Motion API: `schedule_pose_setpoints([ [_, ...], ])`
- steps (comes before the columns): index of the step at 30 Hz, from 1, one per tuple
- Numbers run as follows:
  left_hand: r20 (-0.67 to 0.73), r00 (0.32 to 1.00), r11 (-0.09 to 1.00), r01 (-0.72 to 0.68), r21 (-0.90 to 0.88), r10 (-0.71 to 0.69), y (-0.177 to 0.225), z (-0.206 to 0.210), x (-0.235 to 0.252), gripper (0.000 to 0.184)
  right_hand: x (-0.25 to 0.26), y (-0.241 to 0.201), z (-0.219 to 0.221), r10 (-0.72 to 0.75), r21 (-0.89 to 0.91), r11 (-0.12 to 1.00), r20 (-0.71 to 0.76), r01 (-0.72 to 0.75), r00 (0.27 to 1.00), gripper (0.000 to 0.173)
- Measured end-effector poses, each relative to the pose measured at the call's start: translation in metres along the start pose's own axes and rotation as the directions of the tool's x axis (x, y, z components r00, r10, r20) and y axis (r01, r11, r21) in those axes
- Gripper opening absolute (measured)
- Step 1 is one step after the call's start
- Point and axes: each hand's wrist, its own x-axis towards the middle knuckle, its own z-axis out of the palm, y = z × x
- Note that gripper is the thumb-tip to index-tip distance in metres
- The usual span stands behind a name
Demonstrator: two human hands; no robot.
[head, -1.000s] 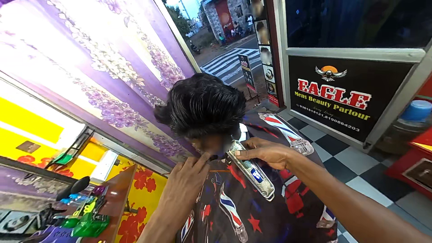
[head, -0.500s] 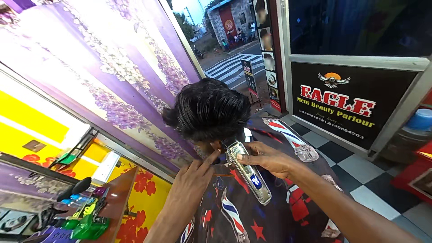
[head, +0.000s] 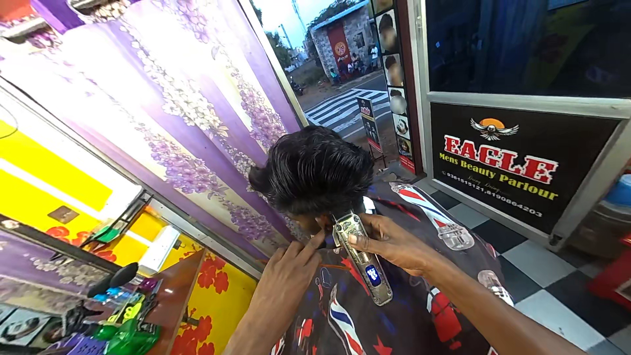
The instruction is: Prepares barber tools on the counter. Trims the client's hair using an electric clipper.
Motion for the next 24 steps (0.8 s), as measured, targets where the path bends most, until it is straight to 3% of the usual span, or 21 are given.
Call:
schedule_pose_setpoints([
  [5, -0.034, 0.999, 1.000, -0.002, 0.011, 0.003, -0.001, 0.004, -0.001, 0.022, 0.002, 0.004, 0.004, -0.082, -0.074, 0.994, -0.033, 0.080, 0.996, 0.042],
  [8, -0.023, 1.000, 1.000, 0.000, 0.003, 0.000, -0.002, 0.005, -0.002, 0.019, 0.002, 0.010, 0.005, -0.161, -0.240, 0.960, -0.053, 0.144, 0.986, 0.049],
  [11, -0.021, 1.000, 1.000, 0.004, 0.000, -0.004, -0.004, 0.008, -0.003, 0.015, -0.008, 0.012, 0.007, -0.137, -0.321, 0.940, -0.037, 0.118, 0.990, 0.053],
  [15, -0.008, 1.000, 1.000, 0.007, 0.004, -0.007, -0.003, 0.008, -0.003, 0.017, -0.016, 0.008, 0.013, 0.033, -0.189, 0.981, -0.099, -0.051, 0.995, 0.051],
  [18, -0.017, 1.000, 1.000, 0.002, -0.021, -0.002, -0.004, 0.010, -0.002, 0.017, -0.016, -0.002, 0.016, 0.067, -0.099, 0.992, -0.155, -0.083, 0.986, 0.046],
  [24, -0.005, 1.000, 0.999, 0.008, -0.050, -0.008, -0.004, 0.012, -0.002, 0.024, -0.009, -0.015, 0.017, 0.096, -0.113, 0.986, -0.229, -0.125, 0.969, 0.043],
])
